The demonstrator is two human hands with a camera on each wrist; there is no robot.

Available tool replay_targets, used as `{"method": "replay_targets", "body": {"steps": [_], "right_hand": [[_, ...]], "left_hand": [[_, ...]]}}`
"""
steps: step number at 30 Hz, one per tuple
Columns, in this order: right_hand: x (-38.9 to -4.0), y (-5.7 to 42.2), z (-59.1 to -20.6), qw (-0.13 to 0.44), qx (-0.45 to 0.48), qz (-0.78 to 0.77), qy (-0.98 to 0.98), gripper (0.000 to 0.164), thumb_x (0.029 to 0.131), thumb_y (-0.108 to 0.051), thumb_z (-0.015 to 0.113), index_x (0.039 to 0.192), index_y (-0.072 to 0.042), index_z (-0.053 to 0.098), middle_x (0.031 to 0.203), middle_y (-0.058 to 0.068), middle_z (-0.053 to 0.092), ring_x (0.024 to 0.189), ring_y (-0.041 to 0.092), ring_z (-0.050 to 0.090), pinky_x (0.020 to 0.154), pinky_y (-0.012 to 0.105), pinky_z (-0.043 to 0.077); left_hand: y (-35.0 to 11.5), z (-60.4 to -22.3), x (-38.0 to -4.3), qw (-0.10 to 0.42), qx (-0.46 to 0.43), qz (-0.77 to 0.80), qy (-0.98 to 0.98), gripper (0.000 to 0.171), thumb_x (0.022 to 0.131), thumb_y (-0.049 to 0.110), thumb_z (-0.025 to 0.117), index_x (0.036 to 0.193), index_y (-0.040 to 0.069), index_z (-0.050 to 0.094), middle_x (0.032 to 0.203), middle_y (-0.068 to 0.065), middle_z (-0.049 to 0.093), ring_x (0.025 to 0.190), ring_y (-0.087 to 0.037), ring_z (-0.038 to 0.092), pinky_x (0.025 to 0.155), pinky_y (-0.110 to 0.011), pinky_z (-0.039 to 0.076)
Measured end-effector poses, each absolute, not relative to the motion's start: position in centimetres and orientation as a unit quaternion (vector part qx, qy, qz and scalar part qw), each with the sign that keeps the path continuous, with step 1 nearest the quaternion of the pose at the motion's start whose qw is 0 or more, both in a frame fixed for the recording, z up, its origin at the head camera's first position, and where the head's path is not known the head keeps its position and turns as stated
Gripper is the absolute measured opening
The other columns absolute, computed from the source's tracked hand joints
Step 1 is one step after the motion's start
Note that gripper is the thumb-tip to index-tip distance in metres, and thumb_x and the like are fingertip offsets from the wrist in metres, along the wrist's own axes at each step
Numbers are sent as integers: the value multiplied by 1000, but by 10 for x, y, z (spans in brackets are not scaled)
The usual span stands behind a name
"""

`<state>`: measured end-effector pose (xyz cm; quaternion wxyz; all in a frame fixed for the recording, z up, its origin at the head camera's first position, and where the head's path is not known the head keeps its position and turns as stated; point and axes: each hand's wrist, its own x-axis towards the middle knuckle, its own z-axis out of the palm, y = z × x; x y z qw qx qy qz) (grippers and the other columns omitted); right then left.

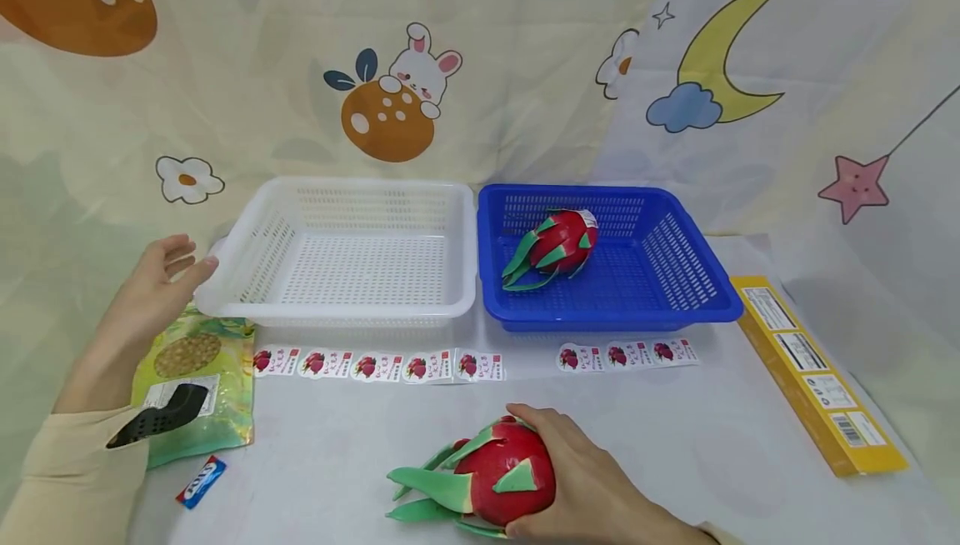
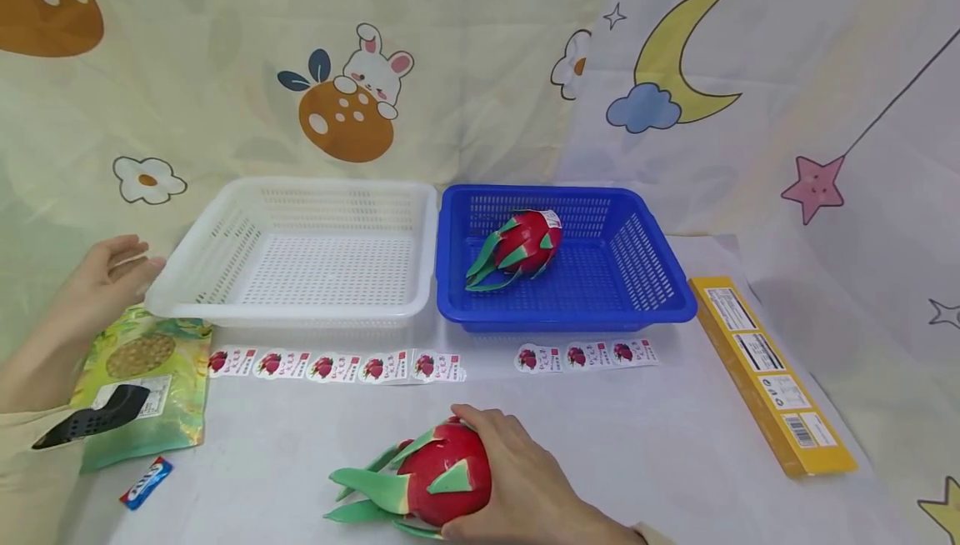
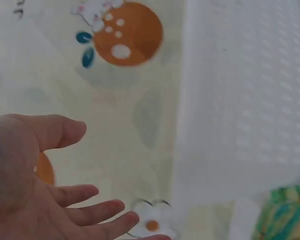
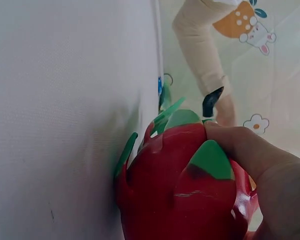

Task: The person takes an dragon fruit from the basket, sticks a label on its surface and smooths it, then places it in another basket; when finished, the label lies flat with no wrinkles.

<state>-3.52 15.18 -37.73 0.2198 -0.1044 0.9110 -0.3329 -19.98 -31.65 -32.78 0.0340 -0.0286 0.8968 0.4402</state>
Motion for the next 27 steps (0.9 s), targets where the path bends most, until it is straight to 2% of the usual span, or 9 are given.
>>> {"method": "replay_targets", "body": {"steps": [1, 2, 5, 7, 10, 14, 19, 24, 27], "right_hand": [[-35, 152, -377, 219, -106, -332, 912, 109, 57, -48, 89, 147, -28, 31, 135, 0, 47, 123, 27, 47, 72, 41, 60], [-35, 152, -378, 218, -108, -330, 912, 109, 57, -48, 88, 147, -28, 31, 135, 0, 47, 122, 27, 48, 72, 41, 60], [-34, 151, -378, 214, -110, -326, 914, 108, 57, -48, 88, 147, -27, 31, 133, 0, 48, 121, 26, 48, 72, 41, 60], [-33, 151, -379, 212, -111, -325, 915, 108, 57, -49, 87, 147, -27, 31, 133, -1, 48, 121, 25, 48, 72, 40, 60], [-33, 150, -379, 209, -110, -325, 916, 108, 58, -51, 87, 147, -28, 30, 133, -2, 48, 121, 24, 48, 72, 40, 59], [-32, 149, -380, 185, -122, -311, 924, 107, 59, -54, 85, 147, -30, 30, 134, -6, 47, 121, 20, 48, 75, 38, 59], [-29, 149, -382, 140, -143, -287, 937, 107, 59, -57, 83, 148, -30, 30, 133, -9, 48, 118, 14, 50, 78, 35, 58], [-29, 150, -383, 118, -155, -281, 940, 107, 61, -57, 83, 149, -28, 29, 133, -9, 48, 118, 13, 50, 78, 35, 58], [-29, 150, -383, 119, -157, -282, 939, 108, 62, -57, 82, 149, -26, 29, 135, -7, 48, 120, 15, 49, 79, 37, 58]], "left_hand": [[-307, -320, -192, 14, -26, 427, 904, 82, 100, 48, 39, 154, 3, -4, 160, -27, 5, 139, -53, 20, 102, -66, 34], [-297, -312, -185, 0, -18, 421, 907, 81, 100, 48, 41, 155, 6, 0, 160, -25, 7, 139, -53, 22, 105, -63, 34], [-255, -297, -165, -26, 60, 412, 909, 72, 100, 39, 49, 155, 9, 14, 160, -20, 18, 134, -51, 35, 102, -57, 42], [-222, -295, -153, -19, 133, 403, 905, 66, 99, 32, 53, 153, 8, 22, 157, -18, 26, 131, -47, 42, 99, -53, 46], [-174, -306, -135, 9, 234, 383, 894, 62, 96, 31, 60, 148, 9, 34, 152, -13, 38, 136, -37, 41, 101, -57, 44], [-125, -330, -110, 91, 318, 347, 878, 66, 90, 46, 65, 144, 15, 42, 146, -2, 47, 133, -24, 47, 103, -49, 45], [-88, -356, -91, 197, 383, 319, 844, 80, 81, 56, 70, 145, 17, 40, 142, 4, 48, 130, -16, 47, 100, -38, 50], [-74, -376, -86, 227, 412, 329, 819, 84, 76, 50, 77, 143, 21, 37, 135, 8, 50, 120, -7, 50, 87, -22, 53], [-73, -383, -85, 235, 405, 333, 818, 85, 75, 48, 78, 143, 22, 35, 133, 8, 51, 117, -5, 51, 85, -20, 52]]}}
